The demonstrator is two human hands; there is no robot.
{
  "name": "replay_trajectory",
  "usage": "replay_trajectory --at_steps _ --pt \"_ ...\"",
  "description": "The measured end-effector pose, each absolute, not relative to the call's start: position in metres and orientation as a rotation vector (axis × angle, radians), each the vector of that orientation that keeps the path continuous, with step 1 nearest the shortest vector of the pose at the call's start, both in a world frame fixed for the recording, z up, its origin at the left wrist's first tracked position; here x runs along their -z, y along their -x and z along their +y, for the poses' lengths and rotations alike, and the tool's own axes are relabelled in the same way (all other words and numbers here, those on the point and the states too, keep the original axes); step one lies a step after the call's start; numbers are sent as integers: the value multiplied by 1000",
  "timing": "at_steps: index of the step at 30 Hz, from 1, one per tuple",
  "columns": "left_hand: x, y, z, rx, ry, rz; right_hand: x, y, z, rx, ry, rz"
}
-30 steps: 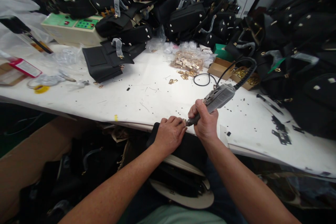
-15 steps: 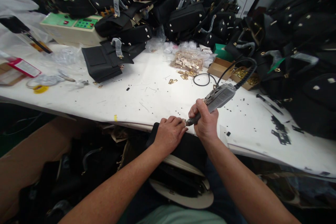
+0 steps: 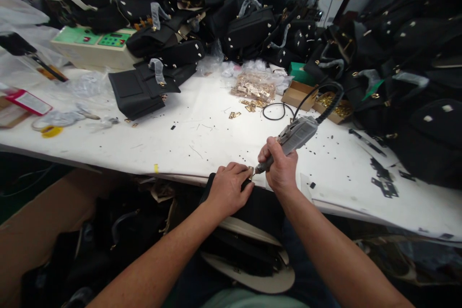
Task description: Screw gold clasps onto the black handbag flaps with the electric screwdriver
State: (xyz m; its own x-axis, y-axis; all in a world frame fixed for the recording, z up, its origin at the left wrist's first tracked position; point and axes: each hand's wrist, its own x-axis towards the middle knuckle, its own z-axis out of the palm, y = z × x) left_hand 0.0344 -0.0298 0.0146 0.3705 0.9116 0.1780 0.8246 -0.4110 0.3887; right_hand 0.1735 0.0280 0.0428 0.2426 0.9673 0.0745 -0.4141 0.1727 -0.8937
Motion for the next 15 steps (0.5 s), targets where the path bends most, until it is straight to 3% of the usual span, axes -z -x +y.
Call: replay_trajectory --at_steps 15 --pt "-7 -36 -29 -685 -2233 1557 -25 -164 29 -1113 1029 -889"
